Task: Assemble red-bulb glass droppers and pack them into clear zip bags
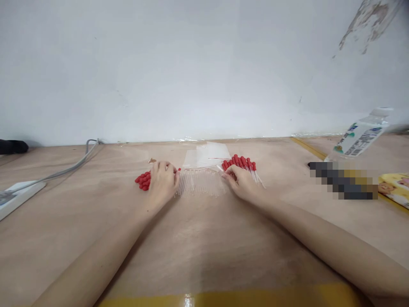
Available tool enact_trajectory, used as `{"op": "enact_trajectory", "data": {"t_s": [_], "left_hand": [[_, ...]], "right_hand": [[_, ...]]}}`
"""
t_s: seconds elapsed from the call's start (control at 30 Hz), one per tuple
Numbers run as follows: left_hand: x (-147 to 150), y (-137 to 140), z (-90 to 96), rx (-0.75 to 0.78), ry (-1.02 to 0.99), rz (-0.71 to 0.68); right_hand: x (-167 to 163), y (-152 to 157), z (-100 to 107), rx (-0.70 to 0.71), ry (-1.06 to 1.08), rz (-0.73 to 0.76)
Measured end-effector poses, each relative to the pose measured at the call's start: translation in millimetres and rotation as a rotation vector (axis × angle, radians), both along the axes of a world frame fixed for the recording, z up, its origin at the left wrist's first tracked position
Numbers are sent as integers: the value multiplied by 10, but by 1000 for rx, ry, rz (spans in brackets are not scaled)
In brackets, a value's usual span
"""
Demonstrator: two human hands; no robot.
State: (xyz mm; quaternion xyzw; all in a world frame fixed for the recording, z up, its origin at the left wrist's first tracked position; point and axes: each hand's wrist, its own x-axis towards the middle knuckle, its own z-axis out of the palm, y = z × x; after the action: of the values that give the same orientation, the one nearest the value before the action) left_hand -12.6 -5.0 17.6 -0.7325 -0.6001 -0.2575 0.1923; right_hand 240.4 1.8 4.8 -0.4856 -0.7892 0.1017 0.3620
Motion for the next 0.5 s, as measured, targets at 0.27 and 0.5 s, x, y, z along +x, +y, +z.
{"op": "enact_trajectory", "data": {"t_s": [0.27,0.5], "left_hand": [[361,-190,-370,-281,-348,-490],[387,-221,-344,-262,-338,-597]], "right_hand": [[68,-241,-198,106,1,179],[28,-278,-173,128,-61,167]]}}
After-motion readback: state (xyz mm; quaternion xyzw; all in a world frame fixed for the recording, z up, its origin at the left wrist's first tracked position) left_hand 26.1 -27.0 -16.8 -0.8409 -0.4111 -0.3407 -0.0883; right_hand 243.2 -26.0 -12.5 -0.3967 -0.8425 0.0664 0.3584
